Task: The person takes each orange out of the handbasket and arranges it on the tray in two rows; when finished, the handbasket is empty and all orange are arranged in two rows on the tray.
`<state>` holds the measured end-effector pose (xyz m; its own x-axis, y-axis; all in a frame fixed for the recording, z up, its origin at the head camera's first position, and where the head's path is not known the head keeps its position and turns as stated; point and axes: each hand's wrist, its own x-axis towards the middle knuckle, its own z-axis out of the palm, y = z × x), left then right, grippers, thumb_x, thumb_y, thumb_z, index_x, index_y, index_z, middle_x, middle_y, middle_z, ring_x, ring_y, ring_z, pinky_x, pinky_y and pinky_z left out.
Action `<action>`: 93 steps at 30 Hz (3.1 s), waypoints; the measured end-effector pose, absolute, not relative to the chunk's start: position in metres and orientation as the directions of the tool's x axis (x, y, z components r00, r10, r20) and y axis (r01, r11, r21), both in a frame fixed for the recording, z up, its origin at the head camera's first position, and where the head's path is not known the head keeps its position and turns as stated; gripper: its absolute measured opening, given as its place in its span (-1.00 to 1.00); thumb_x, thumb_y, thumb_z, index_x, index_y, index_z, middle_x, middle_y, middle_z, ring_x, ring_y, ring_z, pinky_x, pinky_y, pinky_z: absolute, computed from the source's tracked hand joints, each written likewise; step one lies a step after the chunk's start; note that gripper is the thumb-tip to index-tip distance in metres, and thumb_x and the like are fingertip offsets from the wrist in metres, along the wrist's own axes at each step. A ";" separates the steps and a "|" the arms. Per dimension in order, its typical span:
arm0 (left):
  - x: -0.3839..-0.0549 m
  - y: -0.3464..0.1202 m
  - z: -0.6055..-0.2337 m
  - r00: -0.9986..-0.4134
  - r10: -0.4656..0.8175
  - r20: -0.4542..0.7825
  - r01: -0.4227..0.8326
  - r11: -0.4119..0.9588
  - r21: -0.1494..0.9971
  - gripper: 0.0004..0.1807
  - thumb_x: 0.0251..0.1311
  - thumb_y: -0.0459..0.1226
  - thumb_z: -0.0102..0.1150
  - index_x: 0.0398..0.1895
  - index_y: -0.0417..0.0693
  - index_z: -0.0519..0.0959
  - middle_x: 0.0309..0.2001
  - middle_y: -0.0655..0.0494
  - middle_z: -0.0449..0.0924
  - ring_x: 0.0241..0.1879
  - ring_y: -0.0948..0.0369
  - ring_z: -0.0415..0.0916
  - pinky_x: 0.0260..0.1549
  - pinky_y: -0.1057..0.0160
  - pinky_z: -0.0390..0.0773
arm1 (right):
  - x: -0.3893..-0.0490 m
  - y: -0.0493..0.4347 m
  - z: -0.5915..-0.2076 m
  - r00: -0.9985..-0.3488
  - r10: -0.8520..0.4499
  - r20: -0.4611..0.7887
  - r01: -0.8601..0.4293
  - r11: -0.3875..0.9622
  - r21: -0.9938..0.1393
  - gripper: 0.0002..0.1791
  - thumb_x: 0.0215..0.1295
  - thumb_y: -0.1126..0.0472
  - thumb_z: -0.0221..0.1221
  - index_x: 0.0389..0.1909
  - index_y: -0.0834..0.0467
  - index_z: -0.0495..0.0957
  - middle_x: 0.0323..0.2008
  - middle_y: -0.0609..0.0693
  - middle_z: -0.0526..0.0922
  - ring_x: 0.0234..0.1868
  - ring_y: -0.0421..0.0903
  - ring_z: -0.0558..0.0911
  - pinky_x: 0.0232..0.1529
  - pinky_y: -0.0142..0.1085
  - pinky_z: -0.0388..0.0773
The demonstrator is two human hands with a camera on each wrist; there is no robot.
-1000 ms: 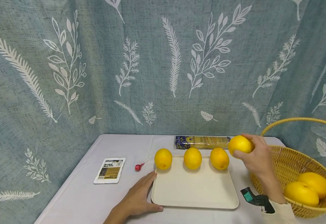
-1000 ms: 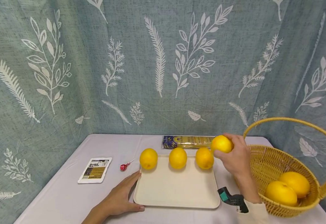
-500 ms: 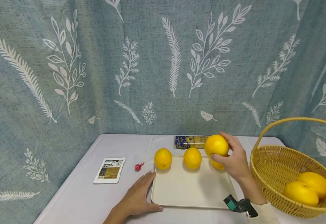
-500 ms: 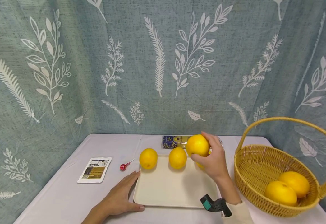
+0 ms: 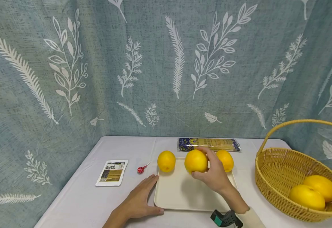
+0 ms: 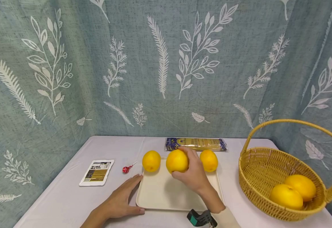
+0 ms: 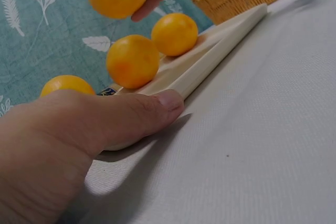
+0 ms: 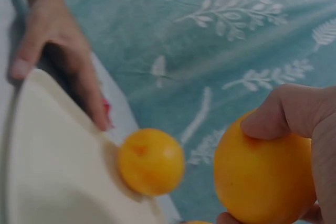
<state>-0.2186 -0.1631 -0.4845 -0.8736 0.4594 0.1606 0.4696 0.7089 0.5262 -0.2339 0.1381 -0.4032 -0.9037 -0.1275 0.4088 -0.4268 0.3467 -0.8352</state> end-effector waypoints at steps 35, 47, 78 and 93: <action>-0.219 -0.164 -0.482 -0.896 0.436 0.086 0.405 0.721 0.562 0.33 -0.21 0.41 0.43 0.58 -0.09 0.15 0.57 -0.13 0.11 0.54 -0.12 0.07 0.47 -0.26 0.09 | -0.218 0.077 -0.466 -0.793 -0.560 0.242 -0.479 0.325 -0.816 0.03 0.12 0.03 0.50 0.54 0.11 0.17 0.45 -0.07 0.32 0.38 -0.07 0.39 0.46 -0.02 0.31; -0.219 -0.164 -0.481 -0.902 0.425 0.083 0.394 0.728 0.561 0.34 -0.26 0.41 0.45 0.57 -0.06 0.17 0.57 -0.12 0.13 0.54 -0.09 0.09 0.49 -0.23 0.07 | -0.217 0.075 -0.470 -0.790 -0.568 0.229 -0.472 0.327 -0.818 0.09 0.11 -0.09 0.49 0.57 0.13 0.12 0.45 -0.06 0.34 0.41 -0.05 0.38 0.46 0.04 0.30; -0.219 -0.163 -0.481 -0.905 0.418 0.080 0.385 0.724 0.572 0.35 -0.24 0.44 0.42 0.58 -0.06 0.16 0.57 -0.11 0.13 0.54 -0.12 0.08 0.47 -0.28 0.08 | -0.209 0.074 -0.468 -0.852 -0.494 0.173 -0.419 0.445 -0.791 0.23 -0.02 -0.22 0.52 0.58 0.08 0.05 0.43 0.01 0.35 0.35 -0.03 0.44 0.42 0.11 0.34; -0.220 -0.162 -0.479 -0.898 0.426 0.108 0.411 0.728 0.550 0.34 -0.28 0.41 0.47 0.57 -0.03 0.19 0.56 -0.11 0.15 0.52 -0.13 0.11 0.46 -0.26 0.14 | -0.218 0.144 -0.407 -0.912 -0.289 0.290 -0.401 0.483 -0.779 -0.02 0.12 0.02 0.49 0.49 0.21 0.24 0.45 0.18 0.35 0.37 0.24 0.41 0.15 -0.04 0.62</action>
